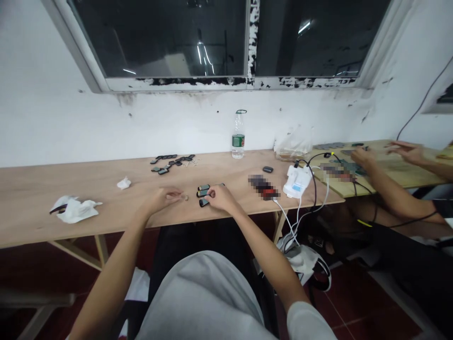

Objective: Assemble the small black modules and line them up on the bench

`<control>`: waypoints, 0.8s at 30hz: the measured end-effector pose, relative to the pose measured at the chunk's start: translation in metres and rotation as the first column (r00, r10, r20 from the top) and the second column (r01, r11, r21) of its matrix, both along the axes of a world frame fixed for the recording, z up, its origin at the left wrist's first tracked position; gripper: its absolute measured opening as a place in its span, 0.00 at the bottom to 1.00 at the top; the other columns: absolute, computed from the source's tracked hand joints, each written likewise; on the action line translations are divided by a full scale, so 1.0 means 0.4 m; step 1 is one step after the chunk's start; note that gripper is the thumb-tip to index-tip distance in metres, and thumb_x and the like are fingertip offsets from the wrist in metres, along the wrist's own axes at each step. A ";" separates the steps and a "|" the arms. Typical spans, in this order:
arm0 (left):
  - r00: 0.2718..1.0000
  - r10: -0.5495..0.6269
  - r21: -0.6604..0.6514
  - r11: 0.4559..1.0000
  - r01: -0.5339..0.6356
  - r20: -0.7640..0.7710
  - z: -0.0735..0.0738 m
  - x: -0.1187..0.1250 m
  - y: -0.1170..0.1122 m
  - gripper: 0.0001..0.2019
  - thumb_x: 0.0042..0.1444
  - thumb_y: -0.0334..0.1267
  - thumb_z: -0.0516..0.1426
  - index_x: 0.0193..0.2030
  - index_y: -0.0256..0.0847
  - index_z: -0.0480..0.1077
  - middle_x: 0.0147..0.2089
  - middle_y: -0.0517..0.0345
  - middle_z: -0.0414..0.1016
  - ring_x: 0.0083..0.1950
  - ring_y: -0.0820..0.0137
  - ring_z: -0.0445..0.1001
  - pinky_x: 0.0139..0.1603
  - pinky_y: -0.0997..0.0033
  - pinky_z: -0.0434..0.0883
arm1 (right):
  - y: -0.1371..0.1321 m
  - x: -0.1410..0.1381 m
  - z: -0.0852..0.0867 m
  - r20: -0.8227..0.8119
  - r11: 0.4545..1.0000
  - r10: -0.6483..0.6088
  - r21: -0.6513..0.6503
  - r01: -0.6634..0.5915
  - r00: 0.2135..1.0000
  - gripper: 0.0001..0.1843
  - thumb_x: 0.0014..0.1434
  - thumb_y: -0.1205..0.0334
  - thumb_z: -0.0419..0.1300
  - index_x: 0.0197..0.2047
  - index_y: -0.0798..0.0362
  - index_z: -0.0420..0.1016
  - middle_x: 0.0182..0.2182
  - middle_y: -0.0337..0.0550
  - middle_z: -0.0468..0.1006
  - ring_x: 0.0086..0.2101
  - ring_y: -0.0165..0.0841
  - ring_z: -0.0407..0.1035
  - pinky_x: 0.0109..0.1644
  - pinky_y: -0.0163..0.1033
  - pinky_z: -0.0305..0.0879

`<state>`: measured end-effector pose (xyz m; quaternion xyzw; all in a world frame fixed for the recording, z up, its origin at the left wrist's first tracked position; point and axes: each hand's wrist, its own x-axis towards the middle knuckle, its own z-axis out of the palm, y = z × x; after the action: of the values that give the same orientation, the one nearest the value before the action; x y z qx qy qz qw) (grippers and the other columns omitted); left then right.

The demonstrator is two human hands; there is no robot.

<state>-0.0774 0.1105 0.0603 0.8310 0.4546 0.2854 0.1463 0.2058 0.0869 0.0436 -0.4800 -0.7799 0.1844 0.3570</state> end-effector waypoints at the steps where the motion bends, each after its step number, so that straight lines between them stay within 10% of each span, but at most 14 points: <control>1: 1.000 0.010 -0.037 0.999 -0.010 0.012 -0.008 -0.005 0.007 0.22 0.51 0.55 0.64 0.44 0.41 0.80 0.44 0.49 0.84 0.44 0.56 0.81 0.47 0.59 0.79 | -0.001 -0.001 -0.001 0.035 1.000 -0.012 0.028 0.011 0.999 0.07 0.56 0.60 0.65 0.31 0.54 0.80 0.27 0.41 0.79 0.28 0.31 0.69 0.34 0.35 0.59; 12: 0.993 -0.044 -0.143 0.988 0.059 0.110 -0.075 -0.007 0.046 0.21 0.54 0.48 0.62 0.52 0.41 0.78 0.49 0.48 0.83 0.49 0.56 0.81 0.54 0.57 0.77 | 0.036 0.053 -0.006 0.030 0.974 -0.183 0.145 0.177 0.983 0.11 0.62 0.62 0.58 0.34 0.53 0.83 0.33 0.47 0.83 0.35 0.38 0.74 0.42 0.37 0.63; 24: 0.998 -0.031 -0.144 0.989 0.038 0.048 -0.032 0.018 0.001 0.24 0.53 0.50 0.65 0.56 0.42 0.76 0.47 0.49 0.83 0.45 0.56 0.81 0.49 0.58 0.78 | 0.075 0.119 -0.031 0.177 0.975 -0.216 0.086 0.204 0.960 0.12 0.61 0.62 0.59 0.38 0.53 0.85 0.36 0.50 0.85 0.37 0.39 0.76 0.42 0.37 0.65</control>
<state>-0.0702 0.1110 0.0476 0.8193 0.4561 0.2677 0.2215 0.2532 0.1169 0.0313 -0.5628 -0.7601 0.0740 0.3162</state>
